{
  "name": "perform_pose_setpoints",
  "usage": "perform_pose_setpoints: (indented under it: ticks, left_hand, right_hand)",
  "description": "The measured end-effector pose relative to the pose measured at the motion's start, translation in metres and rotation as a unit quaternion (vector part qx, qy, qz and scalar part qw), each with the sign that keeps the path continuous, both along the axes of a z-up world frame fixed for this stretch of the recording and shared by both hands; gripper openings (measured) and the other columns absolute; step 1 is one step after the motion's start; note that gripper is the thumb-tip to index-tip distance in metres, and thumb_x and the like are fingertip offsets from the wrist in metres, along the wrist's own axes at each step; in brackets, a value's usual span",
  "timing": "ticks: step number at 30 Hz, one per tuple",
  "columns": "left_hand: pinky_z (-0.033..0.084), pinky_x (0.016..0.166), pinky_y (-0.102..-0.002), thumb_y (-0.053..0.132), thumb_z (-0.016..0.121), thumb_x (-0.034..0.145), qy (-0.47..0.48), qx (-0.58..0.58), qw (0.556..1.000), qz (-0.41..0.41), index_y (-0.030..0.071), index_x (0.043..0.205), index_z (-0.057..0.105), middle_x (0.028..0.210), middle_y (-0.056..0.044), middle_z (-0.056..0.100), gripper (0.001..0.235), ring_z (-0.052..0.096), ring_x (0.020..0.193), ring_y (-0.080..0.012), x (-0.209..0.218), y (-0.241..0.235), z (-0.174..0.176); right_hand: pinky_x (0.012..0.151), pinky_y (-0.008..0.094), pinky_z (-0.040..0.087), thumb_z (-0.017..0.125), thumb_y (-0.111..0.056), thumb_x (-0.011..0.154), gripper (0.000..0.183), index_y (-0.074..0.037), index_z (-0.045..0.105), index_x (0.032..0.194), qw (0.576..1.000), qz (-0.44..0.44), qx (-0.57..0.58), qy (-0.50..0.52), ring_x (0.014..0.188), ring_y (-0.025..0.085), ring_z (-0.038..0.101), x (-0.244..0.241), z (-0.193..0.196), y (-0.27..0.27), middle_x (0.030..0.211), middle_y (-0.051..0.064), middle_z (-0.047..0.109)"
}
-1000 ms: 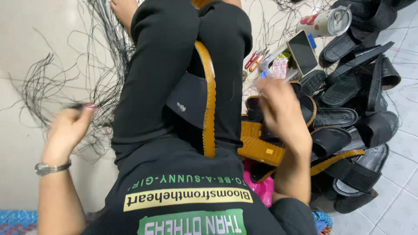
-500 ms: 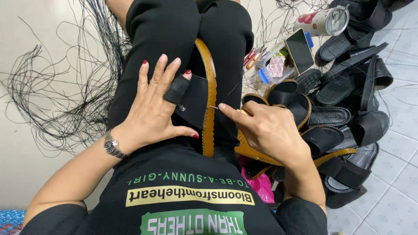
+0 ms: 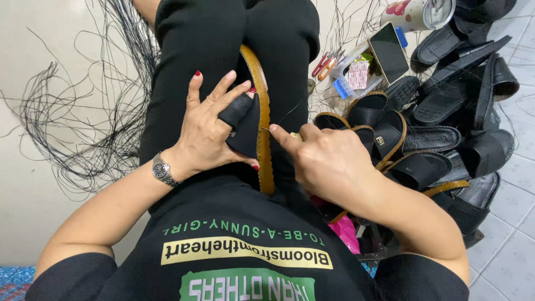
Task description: The person sits on the floor and sews a black slide sandal with a yellow sole using a needle and thread. They repeatedly push the needle through the strap and pull the thread to attach it to the sole.
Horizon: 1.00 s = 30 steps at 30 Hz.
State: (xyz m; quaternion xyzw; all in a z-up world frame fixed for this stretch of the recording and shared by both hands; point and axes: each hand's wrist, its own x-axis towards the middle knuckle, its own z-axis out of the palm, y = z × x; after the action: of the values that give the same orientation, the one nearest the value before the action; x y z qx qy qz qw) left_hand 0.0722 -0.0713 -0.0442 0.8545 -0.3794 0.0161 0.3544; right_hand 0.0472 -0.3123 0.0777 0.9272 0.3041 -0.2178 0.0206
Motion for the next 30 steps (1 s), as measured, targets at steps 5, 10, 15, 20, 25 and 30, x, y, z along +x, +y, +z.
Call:
perform_pose_setpoints:
  ticks: [5,10,15,20,25,30]
  left_hand:
    - [0.009,0.118,-0.062,0.089,0.074,0.071,-0.003,-0.015,1.0,-0.006,-0.007,0.137,0.061,0.144,-0.024,0.061,0.117,0.055,0.139,-0.0465,0.002,0.003,-0.005]
    - [0.012,0.12,-0.062,0.089,0.073,0.07,-0.02,-0.009,1.0,-0.004,-0.007,0.143,0.054,0.145,-0.023,0.061,0.123,0.052,0.14,-0.0482,0.001,0.006,0.001]
    - [0.023,0.112,-0.058,0.052,0.084,0.081,-0.012,0.004,0.987,0.159,0.007,0.118,0.063,0.145,-0.018,0.054,0.061,0.039,0.142,-0.0446,-0.051,0.052,-0.01]
    - [0.059,0.076,-0.039,-0.001,0.083,0.073,0.384,-0.378,0.832,0.127,-0.003,0.089,0.073,0.128,-0.027,0.067,0.019,0.074,0.096,-0.0347,-0.077,0.058,0.031]
    - [0.052,0.05,-0.02,0.001,0.076,0.085,0.587,-0.328,0.73,0.124,-0.001,0.103,0.078,0.056,-0.011,0.07,0.018,0.063,0.048,-0.0098,-0.086,0.035,0.043]
    - [0.048,0.047,-0.018,0.004,0.079,0.085,0.585,-0.323,0.718,0.195,0.001,0.102,0.077,0.055,-0.012,0.07,0.017,0.061,0.049,-0.0068,-0.089,0.031,0.036]
  right_hand:
    - [0.034,0.048,0.046,0.055,-0.02,0.082,0.057,-0.021,0.061,0.139,0.999,-0.021,0.031,0.004,0.049,0.033,0.065,0.002,-0.015,0.008,0.074,0.01,0.066]
    - [0.035,0.051,0.043,0.061,-0.022,0.087,0.048,-0.02,0.065,0.135,0.992,-0.023,0.123,-0.031,0.049,0.036,0.061,0.001,-0.032,0.001,0.07,0.004,0.062]
    - [0.048,0.041,0.047,0.063,-0.015,0.097,0.036,-0.017,0.067,0.132,0.976,-0.048,0.207,-0.054,0.061,0.029,0.066,-0.014,-0.022,-0.018,0.078,0.007,0.066]
    - [0.06,0.032,0.056,0.066,-0.016,0.095,0.03,-0.02,0.074,0.124,0.979,-0.039,0.18,-0.082,0.071,0.025,0.073,-0.007,0.0,0.0,0.083,0.009,0.073]
    - [0.083,0.044,0.053,0.071,-0.021,0.094,0.033,-0.006,0.07,0.124,0.907,-0.026,0.413,-0.076,0.098,0.033,0.069,-0.023,-0.011,0.051,0.1,0.011,0.071]
    - [0.073,0.038,0.051,0.061,-0.014,0.095,0.014,-0.012,0.073,0.101,0.896,-0.031,0.436,-0.077,0.081,0.026,0.067,-0.021,-0.025,0.05,0.082,0.002,0.065]
